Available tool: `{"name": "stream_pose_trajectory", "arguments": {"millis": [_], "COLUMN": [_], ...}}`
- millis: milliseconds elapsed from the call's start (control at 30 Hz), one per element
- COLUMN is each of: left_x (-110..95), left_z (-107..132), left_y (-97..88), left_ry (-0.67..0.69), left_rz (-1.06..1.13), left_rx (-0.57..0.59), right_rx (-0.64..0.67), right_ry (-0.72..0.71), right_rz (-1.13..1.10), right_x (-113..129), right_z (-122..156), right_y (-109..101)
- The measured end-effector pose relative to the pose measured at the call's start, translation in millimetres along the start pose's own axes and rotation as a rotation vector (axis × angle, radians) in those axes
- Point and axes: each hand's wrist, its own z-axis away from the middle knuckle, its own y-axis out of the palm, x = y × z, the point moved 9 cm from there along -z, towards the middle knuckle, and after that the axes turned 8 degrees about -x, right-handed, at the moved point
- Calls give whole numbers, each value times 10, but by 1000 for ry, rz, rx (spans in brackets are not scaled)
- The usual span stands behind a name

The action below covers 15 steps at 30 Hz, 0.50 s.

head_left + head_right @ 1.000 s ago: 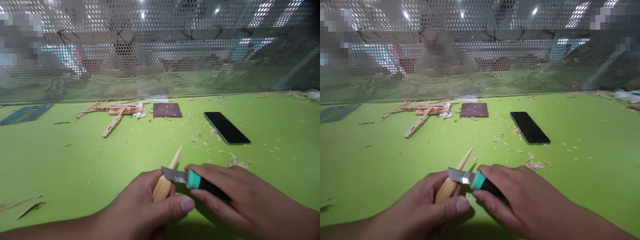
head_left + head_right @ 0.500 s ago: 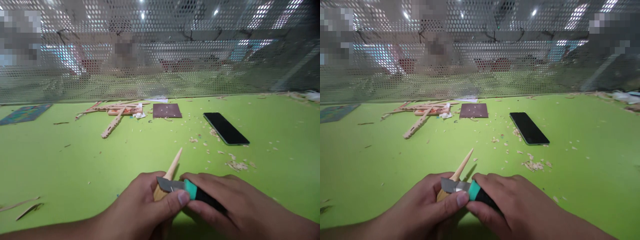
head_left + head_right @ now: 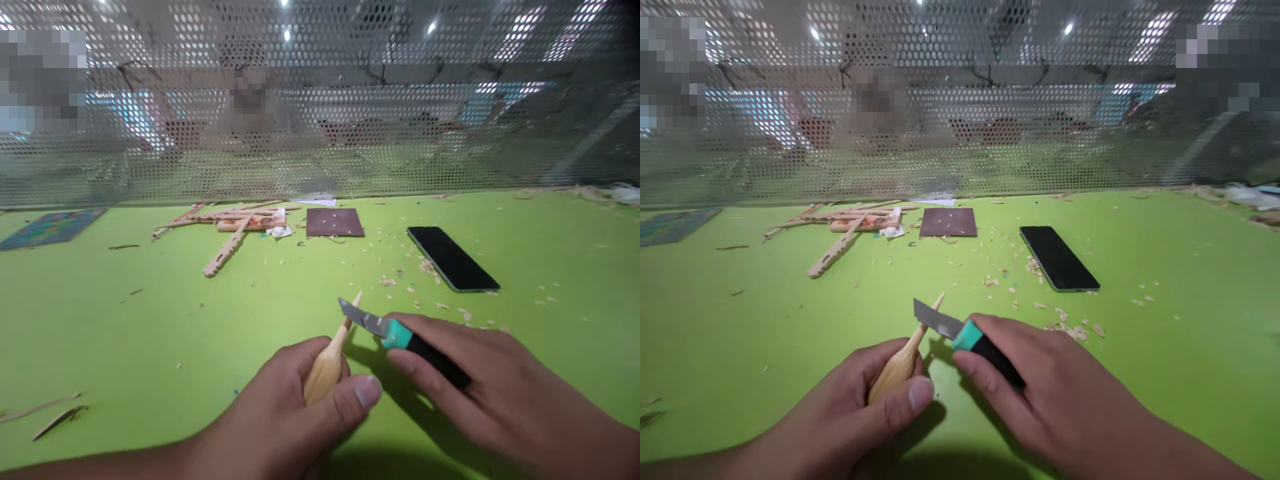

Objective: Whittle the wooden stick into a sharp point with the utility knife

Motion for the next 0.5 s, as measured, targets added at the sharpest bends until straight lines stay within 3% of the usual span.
{"name": "stream_pose_trajectory", "arguments": {"millis": [267,500], "left_x": [-10,-5], "left_z": [14,-32], "left_y": [-73,-98], "left_ry": [-9,4], "left_rz": [0,-148], "left_rx": [-9,-32], "right_rx": [322,338], "right_ry": [164,117], "right_rz": [-261,-243], "right_x": [19,65], "right_z": [117,171], "right_y": [297,364]}}
